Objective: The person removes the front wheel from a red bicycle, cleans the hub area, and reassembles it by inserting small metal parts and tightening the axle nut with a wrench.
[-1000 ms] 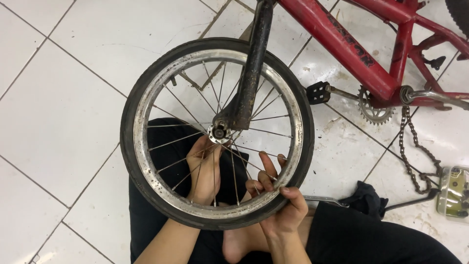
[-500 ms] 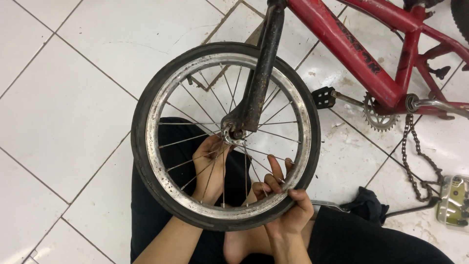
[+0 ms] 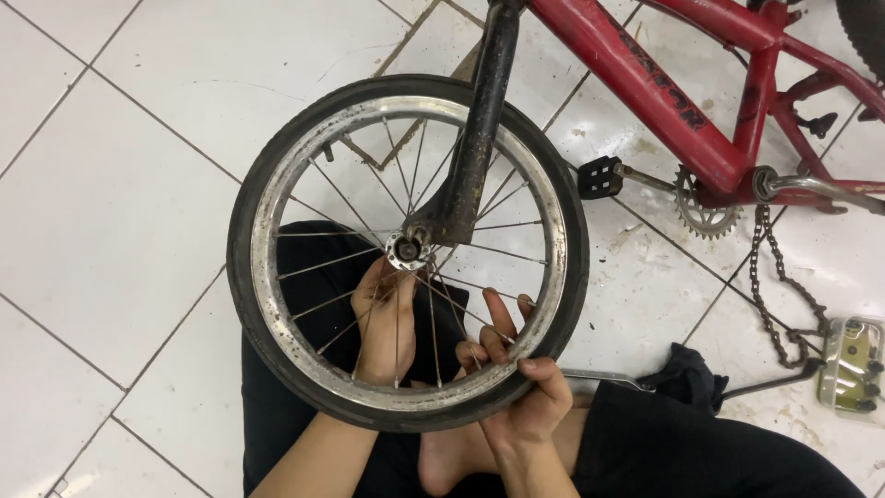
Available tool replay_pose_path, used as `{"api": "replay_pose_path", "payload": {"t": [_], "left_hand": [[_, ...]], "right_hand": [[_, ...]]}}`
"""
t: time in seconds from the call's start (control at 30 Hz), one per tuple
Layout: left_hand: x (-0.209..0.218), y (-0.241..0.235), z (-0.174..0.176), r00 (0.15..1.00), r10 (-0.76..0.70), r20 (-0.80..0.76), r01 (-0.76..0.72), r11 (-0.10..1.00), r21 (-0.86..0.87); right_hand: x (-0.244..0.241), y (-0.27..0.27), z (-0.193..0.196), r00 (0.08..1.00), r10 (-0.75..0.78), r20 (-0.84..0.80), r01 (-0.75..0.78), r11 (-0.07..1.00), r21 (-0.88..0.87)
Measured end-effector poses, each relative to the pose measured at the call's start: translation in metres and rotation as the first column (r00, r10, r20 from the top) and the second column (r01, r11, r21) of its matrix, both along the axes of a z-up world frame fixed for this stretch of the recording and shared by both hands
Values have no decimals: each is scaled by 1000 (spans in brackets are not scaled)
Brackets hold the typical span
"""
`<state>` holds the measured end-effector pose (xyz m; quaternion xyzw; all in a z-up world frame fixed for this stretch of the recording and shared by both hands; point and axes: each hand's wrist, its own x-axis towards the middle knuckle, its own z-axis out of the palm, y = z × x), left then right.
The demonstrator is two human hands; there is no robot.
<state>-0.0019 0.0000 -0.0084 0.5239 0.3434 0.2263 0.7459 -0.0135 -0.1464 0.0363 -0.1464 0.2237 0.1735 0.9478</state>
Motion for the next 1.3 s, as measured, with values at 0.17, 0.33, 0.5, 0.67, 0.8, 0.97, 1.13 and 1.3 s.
{"api": "replay_pose_path", "payload": {"t": [0.17,0.33,0.5,0.67,0.8,0.97,1.13,1.3], "left_hand": [[3,2,-1,998,9,58,0,989,-147],[4,0,-8,995,97,-28,-101,967,-232],[5,0,-16,986,105,129,-63,954,-294],[4,-2,-16,981,108,160,-57,954,-293],[7,-3,-1,991,88,102,-59,964,-258],[8,-6,-37,954,143,264,-56,949,-310],[11,1,-8,996,57,72,-42,979,-198],[13,0,-14,997,-9,74,19,990,-137]], "right_hand": [[3,-1,-3,999,-9,-53,11,1000,24],[4,0,5,995,-8,-97,11,999,30],[11,5,23,983,-44,-178,24,993,-115],[19,5,35,981,-48,-188,18,987,-162],[26,-4,24,998,1,-70,-8,995,-98],[41,-4,31,994,17,-104,-39,977,-209],[56,-22,16,992,113,-59,-122,977,-173],[68,-28,14,984,174,-36,-177,943,-281]]}}
